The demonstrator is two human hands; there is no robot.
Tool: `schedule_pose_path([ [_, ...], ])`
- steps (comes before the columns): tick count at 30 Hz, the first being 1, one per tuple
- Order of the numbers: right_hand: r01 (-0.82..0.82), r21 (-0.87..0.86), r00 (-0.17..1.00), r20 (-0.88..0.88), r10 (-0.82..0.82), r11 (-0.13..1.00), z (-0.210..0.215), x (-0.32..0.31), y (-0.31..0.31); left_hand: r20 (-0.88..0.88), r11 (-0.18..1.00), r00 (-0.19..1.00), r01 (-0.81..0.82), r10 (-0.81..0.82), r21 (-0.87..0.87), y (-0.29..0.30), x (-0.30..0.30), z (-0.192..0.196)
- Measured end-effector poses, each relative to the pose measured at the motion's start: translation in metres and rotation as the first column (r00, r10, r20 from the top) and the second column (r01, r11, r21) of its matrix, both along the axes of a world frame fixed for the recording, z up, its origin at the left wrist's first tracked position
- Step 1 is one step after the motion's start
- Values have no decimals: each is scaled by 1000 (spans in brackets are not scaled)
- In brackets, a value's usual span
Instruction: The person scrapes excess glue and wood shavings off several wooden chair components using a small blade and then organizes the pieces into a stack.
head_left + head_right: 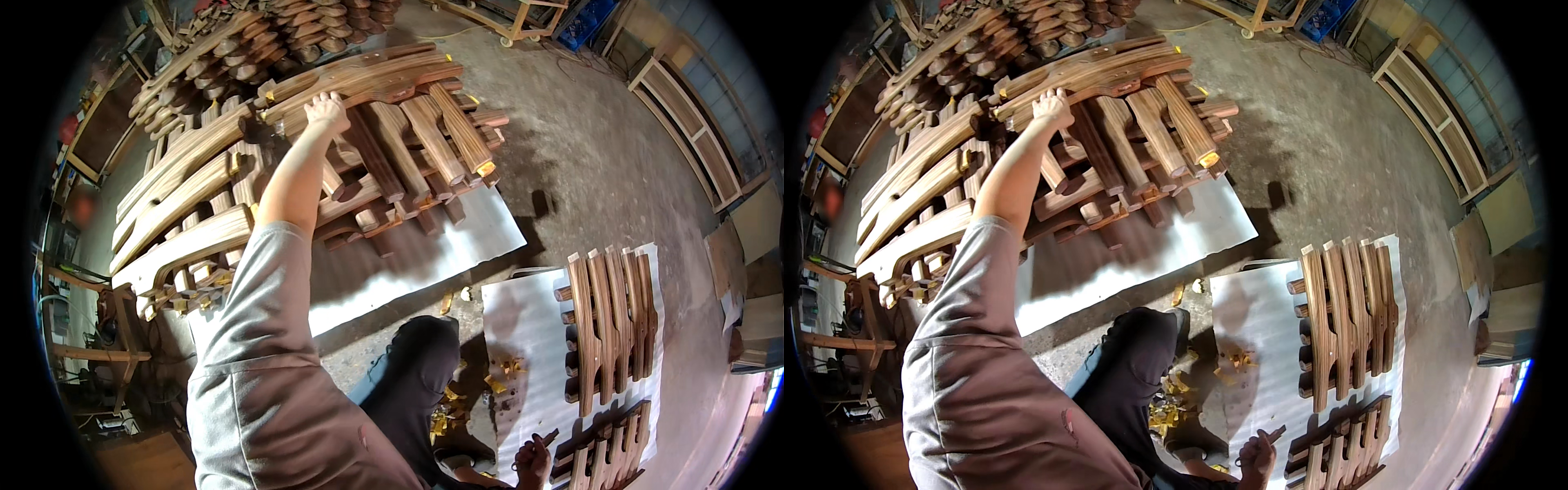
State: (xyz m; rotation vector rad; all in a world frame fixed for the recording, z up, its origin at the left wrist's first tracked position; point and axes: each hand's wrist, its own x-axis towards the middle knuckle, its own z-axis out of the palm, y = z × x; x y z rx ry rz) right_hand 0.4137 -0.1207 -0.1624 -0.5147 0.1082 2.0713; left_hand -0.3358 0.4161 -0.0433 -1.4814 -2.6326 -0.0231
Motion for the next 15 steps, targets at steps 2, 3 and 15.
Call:
schedule_pose_path([
  [2,-1,241,959,-276,69,971,-55,23,-23,65,999,998,-2,6,-49,11,7,7],
  [3,48,17,995,90,-50,999,-39,11,-20,45,997,999,5,-2,-80,8,14,15],
  [15,230,-18,467,879,-94,973,105,-95,52,770,990,622,100,-141,101,-78,104,55],
])
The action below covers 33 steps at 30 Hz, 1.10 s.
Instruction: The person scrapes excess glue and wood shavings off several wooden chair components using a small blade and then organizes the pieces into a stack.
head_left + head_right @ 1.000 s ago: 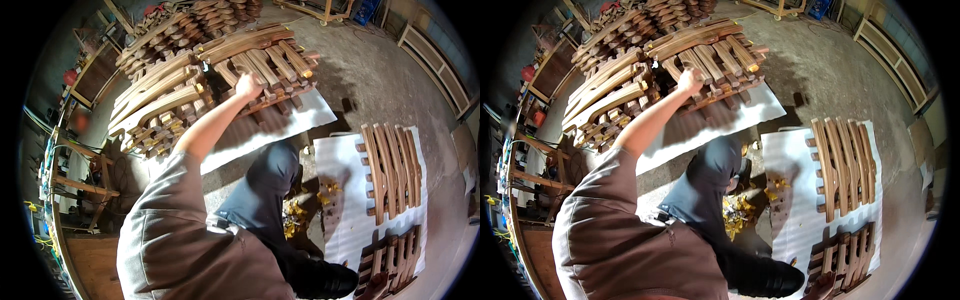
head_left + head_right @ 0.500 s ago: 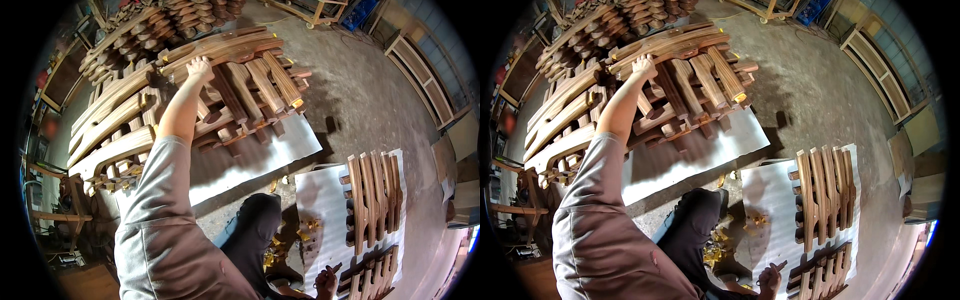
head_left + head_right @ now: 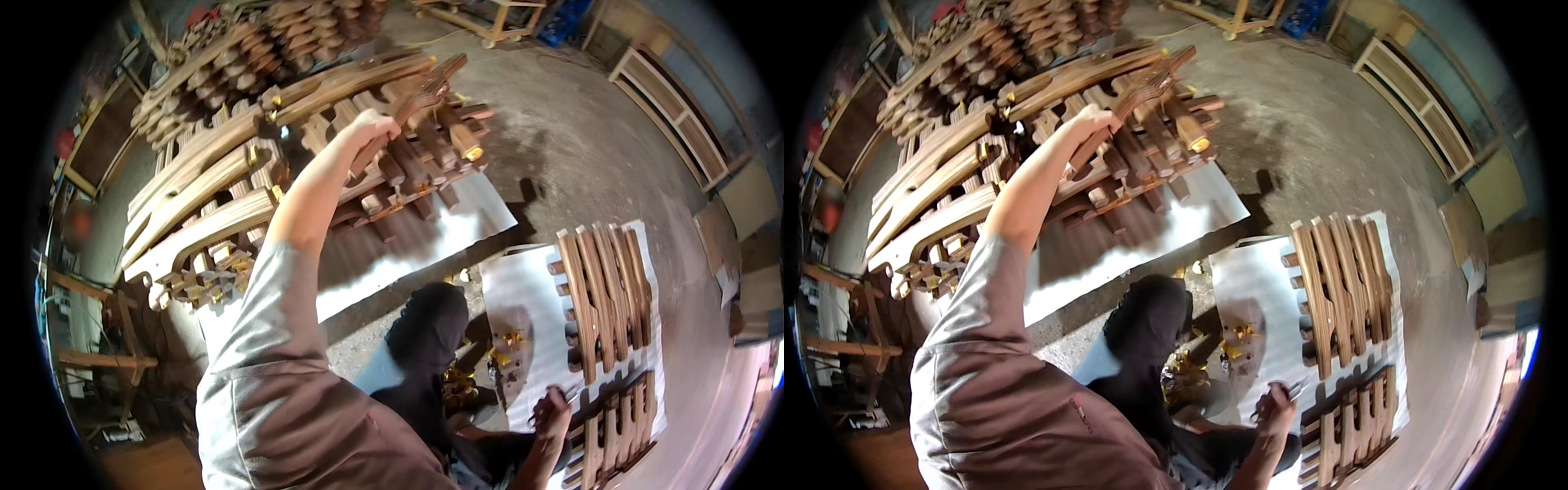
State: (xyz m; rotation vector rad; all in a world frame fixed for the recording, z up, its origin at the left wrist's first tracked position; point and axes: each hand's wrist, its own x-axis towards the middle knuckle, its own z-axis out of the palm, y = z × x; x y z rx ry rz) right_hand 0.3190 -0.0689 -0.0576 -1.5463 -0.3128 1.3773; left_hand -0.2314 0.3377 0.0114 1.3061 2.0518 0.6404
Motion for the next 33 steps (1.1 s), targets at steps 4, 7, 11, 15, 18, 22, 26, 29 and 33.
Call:
schedule_pose_path([
  [4,-11,405,989,141,-50,914,53,-18,28,509,977,838,129,-198,167,-59,80,55],
  [7,-139,615,946,314,-80,776,85,-20,48,707,910,573,260,-414,322,-132,161,96],
  [11,-341,679,655,668,-353,651,145,-55,67,782,838,346,387,-519,385,-208,243,83],
  [15,-328,654,578,710,-402,682,149,-63,67,807,826,301,437,-509,358,-273,287,31],
  [18,-358,493,438,839,-323,793,135,-48,62,807,804,325,525,-493,280,-303,307,6],
  [22,-390,478,277,876,-394,787,110,-29,54,729,758,363,568,-581,320,-319,317,-25],
  [26,-342,250,99,968,-230,906,100,-26,47,621,727,442,603,-647,329,-324,318,-41],
  [29,-295,88,142,989,-47,952,95,-19,46,563,701,475,650,-676,294,-321,315,-49],
  [33,-316,187,238,965,-113,930,68,-14,50,542,675,454,660,-707,329,-315,315,-61],
])
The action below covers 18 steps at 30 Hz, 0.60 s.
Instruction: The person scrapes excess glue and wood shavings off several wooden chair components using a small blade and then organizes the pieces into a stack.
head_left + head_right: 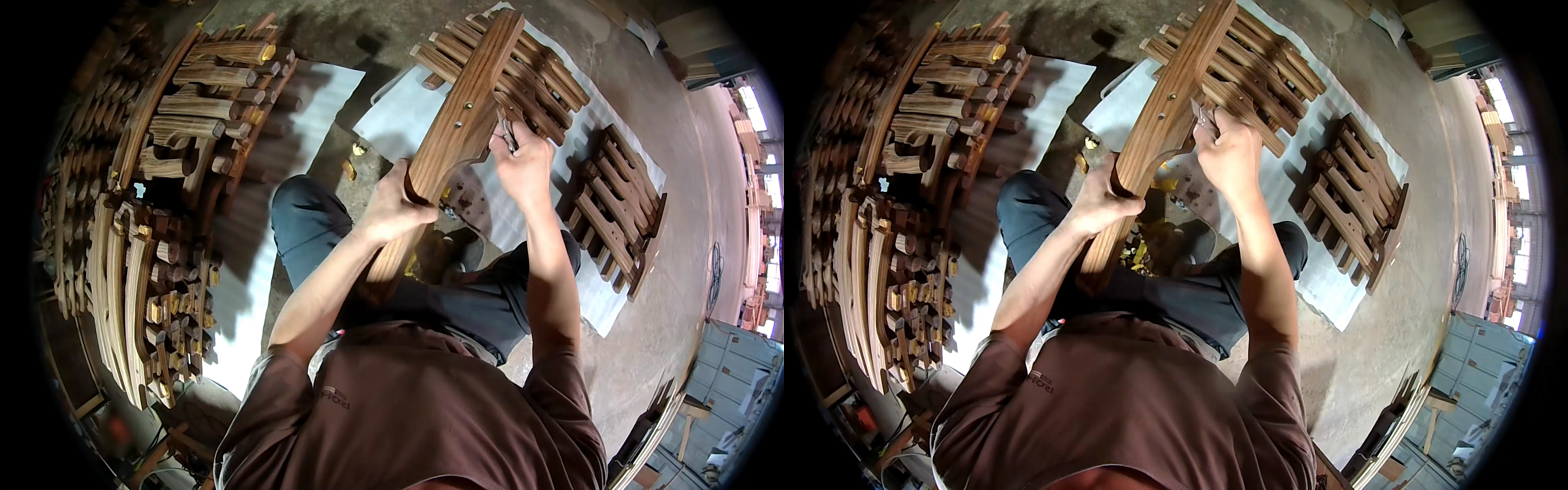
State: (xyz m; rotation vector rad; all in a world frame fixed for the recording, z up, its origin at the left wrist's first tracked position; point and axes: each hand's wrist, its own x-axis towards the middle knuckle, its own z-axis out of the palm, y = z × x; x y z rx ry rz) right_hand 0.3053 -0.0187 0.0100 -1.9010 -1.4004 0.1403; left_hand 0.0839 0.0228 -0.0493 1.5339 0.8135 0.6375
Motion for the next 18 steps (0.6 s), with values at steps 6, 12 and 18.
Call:
schedule_pose_path([
  [6,9,28,998,-61,-8,1000,-4,-6,-2,54,974,994,104,-95,-200,17,-10,-1],
  [12,313,63,906,-319,-278,948,42,37,-70,68,938,940,339,-334,-75,14,77,22],
  [18,-169,108,977,-113,181,980,-26,26,-79,3,812,996,-67,84,-580,48,10,-52],
])
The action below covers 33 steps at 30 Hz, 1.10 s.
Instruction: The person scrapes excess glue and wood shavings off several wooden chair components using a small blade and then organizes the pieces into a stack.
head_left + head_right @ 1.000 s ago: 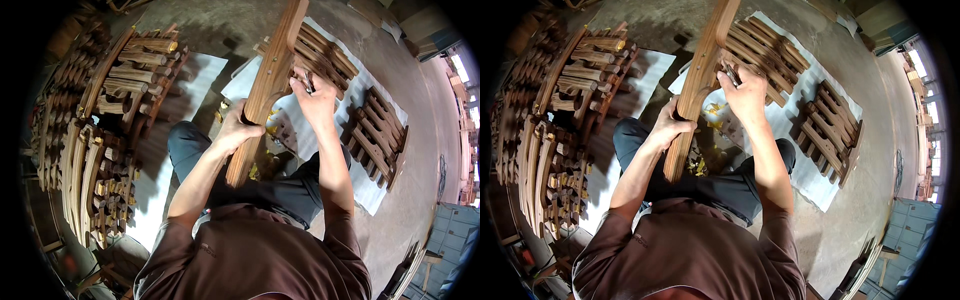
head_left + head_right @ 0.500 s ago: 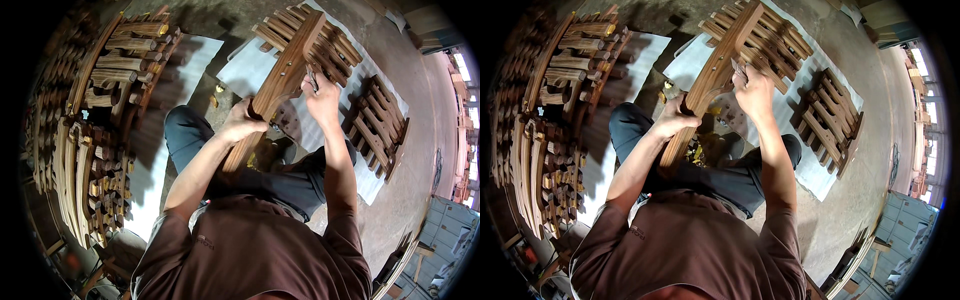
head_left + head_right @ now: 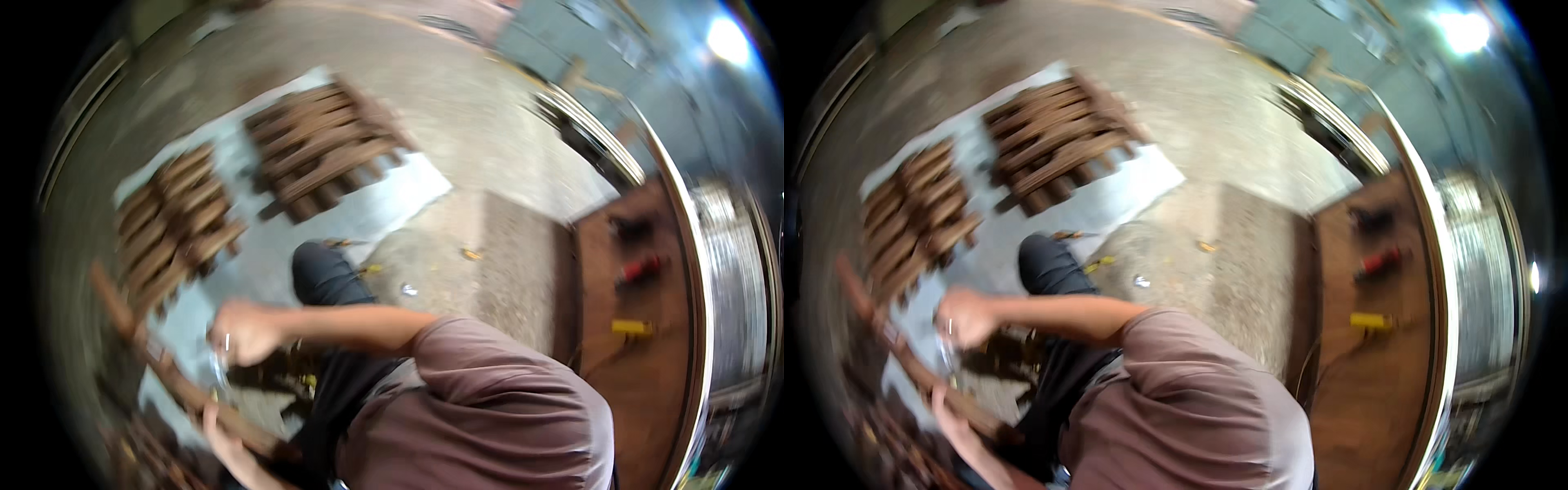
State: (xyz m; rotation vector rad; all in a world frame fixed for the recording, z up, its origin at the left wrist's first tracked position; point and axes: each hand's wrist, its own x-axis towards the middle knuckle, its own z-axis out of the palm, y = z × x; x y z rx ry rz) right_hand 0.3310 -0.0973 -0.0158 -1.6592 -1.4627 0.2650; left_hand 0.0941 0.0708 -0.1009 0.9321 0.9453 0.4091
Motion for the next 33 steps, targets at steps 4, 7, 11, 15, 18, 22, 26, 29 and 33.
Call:
schedule_pose_path([
  [4,6,-472,996,79,35,882,-60,-45,-28,-29,975,995,-89,97,203,12,11,12],
  [7,91,-386,991,-55,-121,918,-103,-67,-38,15,966,988,-156,156,207,-11,7,30],
  [11,-101,69,880,-460,121,992,-77,-105,-21,55,963,977,-213,207,164,-17,-1,42],
  [15,65,129,867,-498,8,990,-28,-116,-43,99,959,963,-262,252,105,-24,-6,50],
  [18,127,124,878,-476,-53,984,-50,-100,-31,128,954,949,-295,288,45,-30,-12,53],
  [22,393,112,878,-340,-337,913,-73,-74,-25,147,937,926,-345,349,-54,-34,-25,53],
  [26,259,71,915,-338,-221,963,-88,-72,-16,157,882,885,-391,439,-262,-37,-48,47],
  [29,175,100,914,-388,-124,979,-81,-82,-7,182,874,866,-420,466,-243,-50,-66,50],
  [33,248,173,866,-482,-138,953,-71,-93,4,208,978,963,-193,172,81,-49,-87,34],
])
